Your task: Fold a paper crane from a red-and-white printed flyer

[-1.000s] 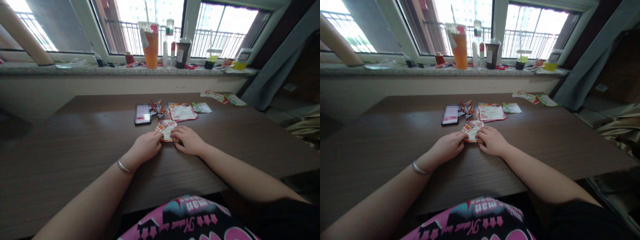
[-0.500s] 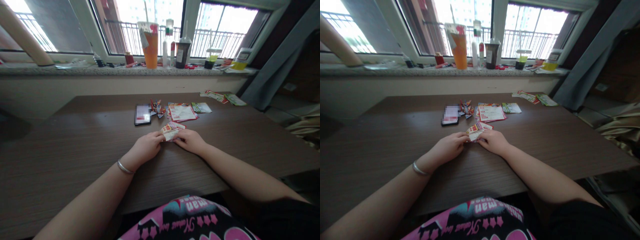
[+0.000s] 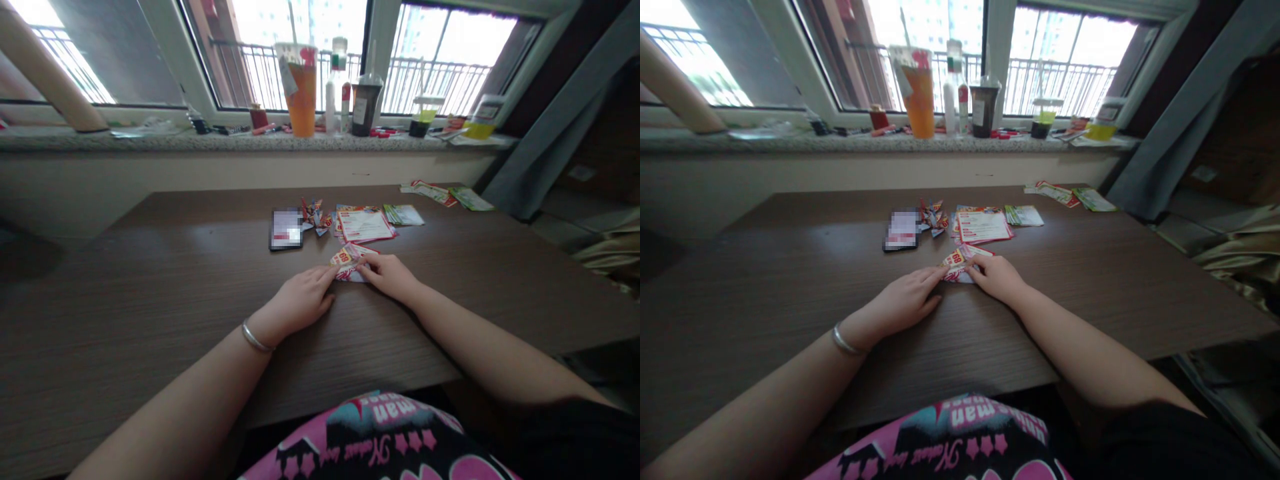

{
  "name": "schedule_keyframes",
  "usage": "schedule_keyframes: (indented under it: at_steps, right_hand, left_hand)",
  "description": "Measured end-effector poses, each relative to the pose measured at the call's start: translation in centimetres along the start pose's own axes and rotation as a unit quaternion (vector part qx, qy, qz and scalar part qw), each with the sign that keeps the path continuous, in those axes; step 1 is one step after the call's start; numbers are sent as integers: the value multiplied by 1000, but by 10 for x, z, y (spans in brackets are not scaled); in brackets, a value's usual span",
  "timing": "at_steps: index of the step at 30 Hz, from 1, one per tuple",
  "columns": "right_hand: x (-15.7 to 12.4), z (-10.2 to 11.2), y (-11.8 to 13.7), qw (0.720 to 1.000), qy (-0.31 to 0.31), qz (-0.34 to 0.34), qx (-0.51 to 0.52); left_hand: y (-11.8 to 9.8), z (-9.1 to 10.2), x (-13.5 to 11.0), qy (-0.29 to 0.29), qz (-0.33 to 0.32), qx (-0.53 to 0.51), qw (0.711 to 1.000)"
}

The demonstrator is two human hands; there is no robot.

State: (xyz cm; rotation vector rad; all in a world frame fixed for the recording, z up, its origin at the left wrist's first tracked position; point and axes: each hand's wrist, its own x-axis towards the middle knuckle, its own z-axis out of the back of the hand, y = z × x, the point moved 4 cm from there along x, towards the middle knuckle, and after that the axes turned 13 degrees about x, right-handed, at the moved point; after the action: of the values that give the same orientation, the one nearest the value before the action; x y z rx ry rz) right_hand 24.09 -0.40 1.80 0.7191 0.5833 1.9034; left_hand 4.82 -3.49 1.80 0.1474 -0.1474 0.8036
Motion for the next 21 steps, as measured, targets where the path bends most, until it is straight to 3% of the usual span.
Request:
schedule_keyframes:
  at_steps: [12, 21]
  right_hand:
    - [4, 4, -6, 999, 13, -28, -19]
    - [6, 4, -4, 998, 29, -1, -55]
  left_hand:
    - [-9, -6, -2, 39, -31, 13, 999]
    - [-11, -7, 0, 63, -38, 25, 997]
